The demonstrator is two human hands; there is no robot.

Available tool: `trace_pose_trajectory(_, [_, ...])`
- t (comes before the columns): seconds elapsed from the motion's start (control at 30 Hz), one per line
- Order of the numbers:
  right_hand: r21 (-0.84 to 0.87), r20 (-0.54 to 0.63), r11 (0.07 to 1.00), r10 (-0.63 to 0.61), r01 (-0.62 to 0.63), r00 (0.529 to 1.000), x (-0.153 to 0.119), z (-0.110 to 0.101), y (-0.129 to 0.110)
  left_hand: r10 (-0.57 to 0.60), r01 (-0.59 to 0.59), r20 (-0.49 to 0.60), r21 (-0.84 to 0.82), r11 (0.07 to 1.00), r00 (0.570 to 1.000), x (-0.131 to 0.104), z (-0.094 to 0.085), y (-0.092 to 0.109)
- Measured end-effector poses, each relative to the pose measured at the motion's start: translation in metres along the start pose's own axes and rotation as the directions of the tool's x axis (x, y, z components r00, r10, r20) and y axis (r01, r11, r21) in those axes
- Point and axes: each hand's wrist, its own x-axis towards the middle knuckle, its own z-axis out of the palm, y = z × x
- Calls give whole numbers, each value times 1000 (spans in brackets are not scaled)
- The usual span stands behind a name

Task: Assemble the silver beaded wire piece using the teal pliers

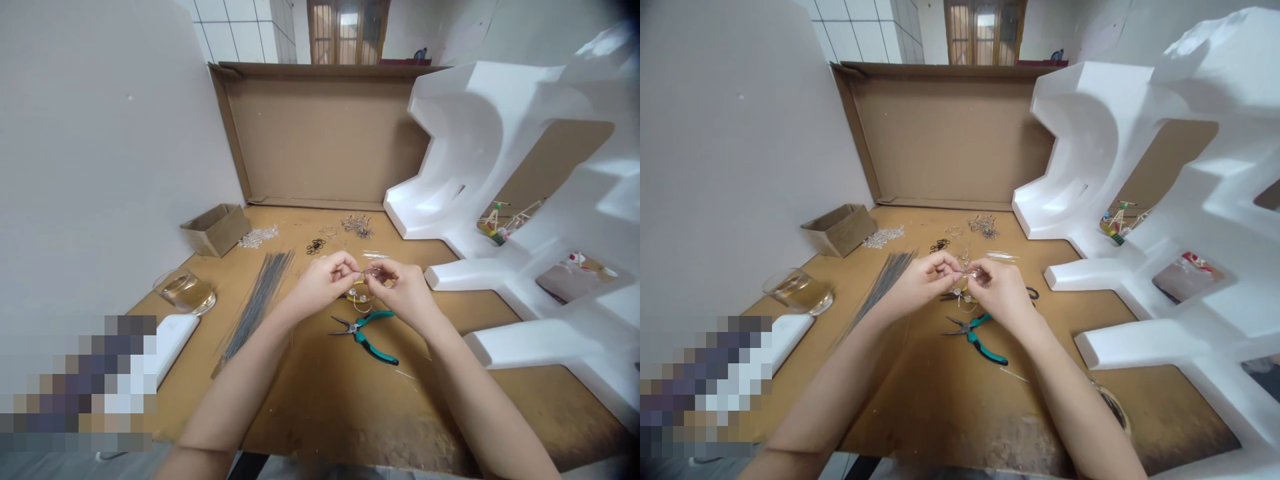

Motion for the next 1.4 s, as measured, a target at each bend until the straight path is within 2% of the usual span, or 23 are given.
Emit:
trace_pose_trajectory(0.1, [3, 43, 1000, -25, 25, 999, 0, -2, 0, 109, -104, -20, 165, 981, 994, 1, 1, -4])
trace_pose_trajectory(0.2, [27, 79, 999, -44, 42, 996, 0, -4, -1, 174, -162, -24, 259, 952, 984, 3, 2, -6])
trace_pose_trajectory(0.37, [34, 49, 999, -43, 41, 998, 0, -8, -3, 225, -203, -73, 232, 951, 972, 4, 8, -9])
trace_pose_trajectory(0.6, [165, 115, 984, 56, -74, 992, 1, -11, -4, 304, -258, -111, 309, 915, 946, 4, 11, -10])
trace_pose_trajectory(0.73, [268, 133, 953, 106, -139, 985, 1, -11, -7, 409, -325, -144, 401, 857, 901, 5, 14, -12])
trace_pose_trajectory(0.97, [390, 134, 904, 133, -176, 982, 1, -7, -3, 590, -429, -191, 520, 739, 785, 5, 22, -19])
trace_pose_trajectory(1.2, [441, 162, 867, 179, -233, 971, 2, -9, -5, 645, -429, -169, 619, 658, 746, 5, 24, -21])
trace_pose_trajectory(1.27, [456, 151, 858, 187, -236, 971, 3, -6, -2, 636, -414, -162, 634, 653, 755, 6, 26, -23])
trace_pose_trajectory(1.3, [457, 147, 857, 193, -240, 970, 4, -4, 1, 611, -396, -167, 625, 673, 774, 6, 27, -24])
trace_pose_trajectory(1.33, [457, 147, 855, 199, -245, 969, 6, -2, 5, 564, -366, -181, 597, 714, 806, 8, 28, -26])
trace_pose_trajectory(1.4, [469, 173, 843, 205, -263, 963, 9, 2, 15, 394, -260, -222, 462, 848, 892, 11, 29, -30])
